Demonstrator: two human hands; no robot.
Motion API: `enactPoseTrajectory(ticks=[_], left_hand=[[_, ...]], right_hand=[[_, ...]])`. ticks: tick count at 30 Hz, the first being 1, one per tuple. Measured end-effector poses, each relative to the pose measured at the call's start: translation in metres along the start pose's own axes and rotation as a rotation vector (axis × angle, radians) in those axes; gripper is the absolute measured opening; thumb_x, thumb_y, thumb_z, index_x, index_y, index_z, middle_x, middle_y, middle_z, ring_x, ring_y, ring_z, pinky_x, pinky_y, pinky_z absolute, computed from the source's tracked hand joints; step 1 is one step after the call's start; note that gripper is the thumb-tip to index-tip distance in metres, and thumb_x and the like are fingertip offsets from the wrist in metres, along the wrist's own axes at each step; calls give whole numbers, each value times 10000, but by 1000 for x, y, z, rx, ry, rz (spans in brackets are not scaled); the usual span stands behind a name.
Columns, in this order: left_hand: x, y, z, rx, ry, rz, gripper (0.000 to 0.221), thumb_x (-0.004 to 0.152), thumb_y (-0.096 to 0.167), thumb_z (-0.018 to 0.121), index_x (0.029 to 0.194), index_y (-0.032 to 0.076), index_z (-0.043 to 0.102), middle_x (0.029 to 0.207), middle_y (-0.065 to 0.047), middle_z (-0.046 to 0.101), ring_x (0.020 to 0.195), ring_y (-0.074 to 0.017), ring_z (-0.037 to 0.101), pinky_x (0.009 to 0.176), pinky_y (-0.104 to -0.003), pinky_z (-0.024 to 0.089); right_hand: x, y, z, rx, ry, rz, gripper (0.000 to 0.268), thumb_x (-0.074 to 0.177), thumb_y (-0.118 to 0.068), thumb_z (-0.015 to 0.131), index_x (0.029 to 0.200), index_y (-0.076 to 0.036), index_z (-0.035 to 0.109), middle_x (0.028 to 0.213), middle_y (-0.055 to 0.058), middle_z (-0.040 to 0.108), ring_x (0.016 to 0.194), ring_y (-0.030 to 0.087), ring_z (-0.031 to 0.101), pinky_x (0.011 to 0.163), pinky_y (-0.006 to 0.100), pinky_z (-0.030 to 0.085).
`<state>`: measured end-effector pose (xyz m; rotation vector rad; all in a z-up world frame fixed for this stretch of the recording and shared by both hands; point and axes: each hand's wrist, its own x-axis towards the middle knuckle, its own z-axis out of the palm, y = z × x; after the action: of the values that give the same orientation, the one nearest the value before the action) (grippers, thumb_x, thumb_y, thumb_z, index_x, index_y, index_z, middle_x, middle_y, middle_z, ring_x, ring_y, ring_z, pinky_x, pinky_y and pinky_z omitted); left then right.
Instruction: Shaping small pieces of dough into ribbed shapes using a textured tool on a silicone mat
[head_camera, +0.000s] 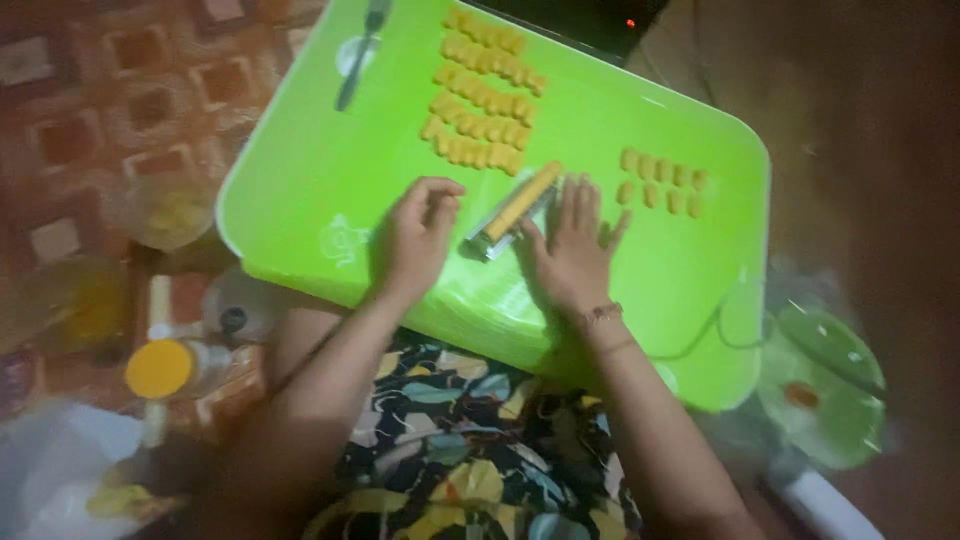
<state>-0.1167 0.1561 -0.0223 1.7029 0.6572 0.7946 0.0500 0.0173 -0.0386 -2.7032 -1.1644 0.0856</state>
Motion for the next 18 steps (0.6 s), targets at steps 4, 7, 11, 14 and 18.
enactPoseTrajectory(ticks=[4,7,11,14,18], left_hand=[[-1,3,-1,13,8,-97,166,988,253,562,1103,195,667,964,-63,730,875,-211,725,838,-394,553],[-8,16,-6,12,4,-137,173,998,257,542,1116,210,659,961,-15,713,862,-146,701,838,-336,543],[-6,11,-4,-21,-9,-96,188,1000,215,529,1133,163,652,947,-58,690,843,-176,682,826,-363,542],[-4,7,-1,-61,2,-77,183,1002,185,531,1132,140,652,947,-72,667,845,-184,655,825,-356,526],[-8,17,-2,48,5,-140,187,1002,247,532,1128,198,661,976,-37,705,879,-164,706,846,-346,528]], right_hand=[[-8,29,-26,375,5,-25,777,1039,-637,246,1609,-108,250,1690,180,179,1570,347,115,1209,603,-66],[-26,44,-48,851,37,-89,567,1102,-452,352,1543,-112,456,1651,210,276,1551,399,196,1265,547,98],[-47,53,-13,213,-30,-202,430,1055,-254,500,1473,-171,559,1556,99,493,1486,265,406,1204,529,287],[-71,33,-16,-98,-105,-314,499,978,-107,511,1475,-77,535,1506,183,512,1393,330,496,1148,575,385],[-76,34,-14,-26,-33,-266,454,961,3,499,1405,-49,581,1347,178,589,1230,321,623,1081,441,468]])
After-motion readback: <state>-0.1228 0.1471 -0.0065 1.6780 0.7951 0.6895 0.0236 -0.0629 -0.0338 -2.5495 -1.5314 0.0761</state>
